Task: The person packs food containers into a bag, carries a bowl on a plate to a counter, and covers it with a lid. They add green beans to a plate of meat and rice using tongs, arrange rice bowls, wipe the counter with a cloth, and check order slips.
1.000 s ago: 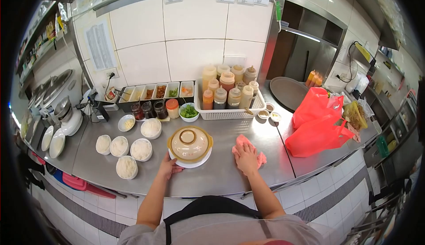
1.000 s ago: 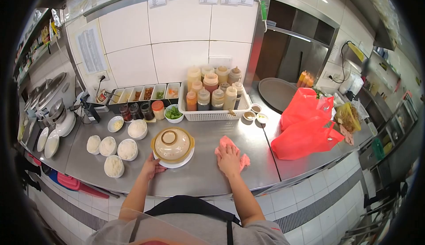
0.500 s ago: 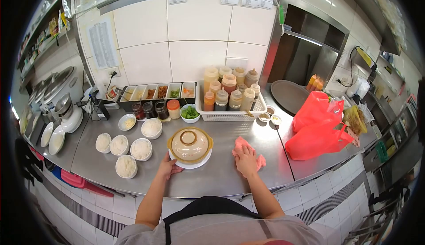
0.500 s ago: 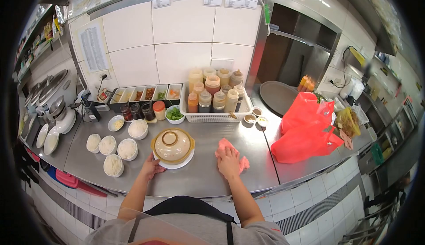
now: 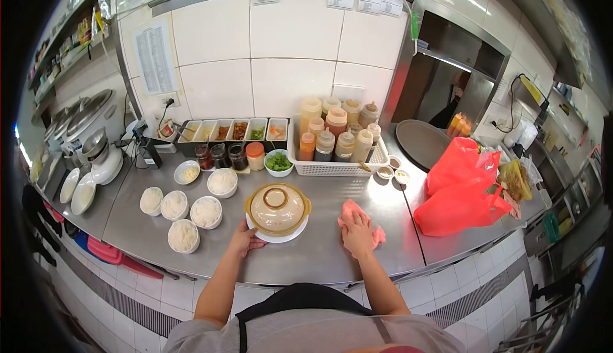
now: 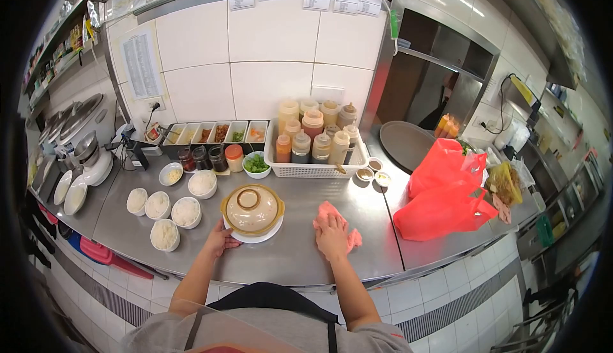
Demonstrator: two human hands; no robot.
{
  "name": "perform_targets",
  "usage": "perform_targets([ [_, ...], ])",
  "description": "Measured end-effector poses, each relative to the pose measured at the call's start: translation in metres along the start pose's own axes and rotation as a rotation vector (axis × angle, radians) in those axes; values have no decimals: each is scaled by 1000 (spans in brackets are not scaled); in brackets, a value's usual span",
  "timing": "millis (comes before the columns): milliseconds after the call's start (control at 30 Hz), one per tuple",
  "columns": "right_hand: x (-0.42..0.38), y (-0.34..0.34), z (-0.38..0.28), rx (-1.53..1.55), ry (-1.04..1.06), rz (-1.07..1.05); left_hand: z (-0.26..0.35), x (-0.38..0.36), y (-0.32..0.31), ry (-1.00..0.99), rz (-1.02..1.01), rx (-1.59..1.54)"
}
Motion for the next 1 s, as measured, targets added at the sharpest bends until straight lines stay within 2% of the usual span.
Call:
perform_targets([
  [267, 0, 3, -2, -34, 22, 80, 0, 0, 0, -9, -12, -2],
  [333, 1, 4, -2, -2, -4, -16, 2, -2, -2, -5, -4, 2],
  [867, 3, 4, -4, 25, 4, -16, 1, 0, 0, -6, -10, 10],
  [933, 5, 24, -14, -192, -114, 180, 0, 0, 1, -3, -11, 8],
  [967, 6, 24, -11, -193, -111, 180, 0, 0, 1, -12, -7, 2],
  [1000, 6, 16, -8, -122, -38, 29, -1, 1, 0, -20, -4, -3],
])
Point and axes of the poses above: each hand's wrist, its own x-axis towards the middle knuckle, its own y-axis out of the back of the hand, z = x × y, the point moved 4 cm from there along x, towards the middle knuckle, and after that the axes turned 14 degrees about y, right-handed, at the moved point
